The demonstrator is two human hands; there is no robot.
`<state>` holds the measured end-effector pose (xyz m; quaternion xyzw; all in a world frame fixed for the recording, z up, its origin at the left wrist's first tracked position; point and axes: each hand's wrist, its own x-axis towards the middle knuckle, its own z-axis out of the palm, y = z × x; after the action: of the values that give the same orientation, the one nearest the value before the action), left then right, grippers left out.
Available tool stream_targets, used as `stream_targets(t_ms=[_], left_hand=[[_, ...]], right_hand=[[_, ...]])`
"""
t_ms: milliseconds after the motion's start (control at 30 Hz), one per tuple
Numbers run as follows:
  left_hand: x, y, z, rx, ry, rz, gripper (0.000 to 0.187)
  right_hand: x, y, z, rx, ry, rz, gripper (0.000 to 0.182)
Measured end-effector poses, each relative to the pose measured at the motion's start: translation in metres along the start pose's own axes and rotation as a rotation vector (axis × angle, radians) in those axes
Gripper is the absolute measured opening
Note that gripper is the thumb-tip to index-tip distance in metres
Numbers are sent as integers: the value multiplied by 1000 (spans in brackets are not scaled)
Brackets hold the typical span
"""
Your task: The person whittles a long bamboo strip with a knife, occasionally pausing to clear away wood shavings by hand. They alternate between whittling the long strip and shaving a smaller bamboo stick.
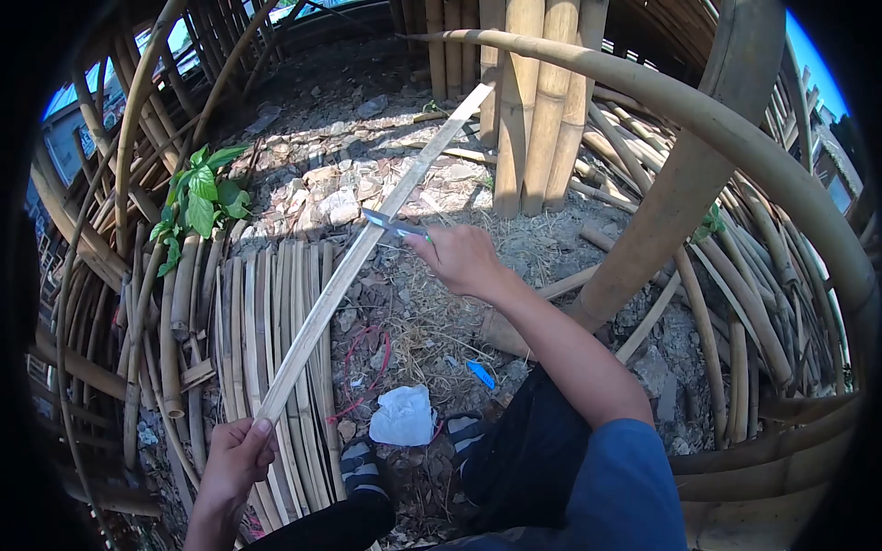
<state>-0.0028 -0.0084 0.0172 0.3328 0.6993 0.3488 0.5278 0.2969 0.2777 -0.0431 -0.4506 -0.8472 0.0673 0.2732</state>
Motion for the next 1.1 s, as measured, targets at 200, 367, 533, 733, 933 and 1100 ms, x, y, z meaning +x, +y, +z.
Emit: stream_targets(t_ms=[200, 367, 533, 733, 933, 1100], left_hand=[[-6, -3, -2, 49, 7, -58, 37], [-16, -6, -2, 36, -1, -59, 38], [-35, 7, -5, 78, 44, 64, 37], [-11, -6, -21, 64, 137, 58, 38], [21, -20, -27, 58, 176, 1, 38], [47, -30, -23, 90, 172, -66, 39]], right_hand=[[10, 31, -4, 6, -33, 243, 68], [21, 90, -16, -49, 93, 482, 70], [9, 102, -25, 106, 248, 663, 75], [-4, 73, -56, -170, 45, 563, 69], [-11, 50, -57, -225, 47, 291, 52], [-29, 67, -59, 744, -2, 373, 47]])
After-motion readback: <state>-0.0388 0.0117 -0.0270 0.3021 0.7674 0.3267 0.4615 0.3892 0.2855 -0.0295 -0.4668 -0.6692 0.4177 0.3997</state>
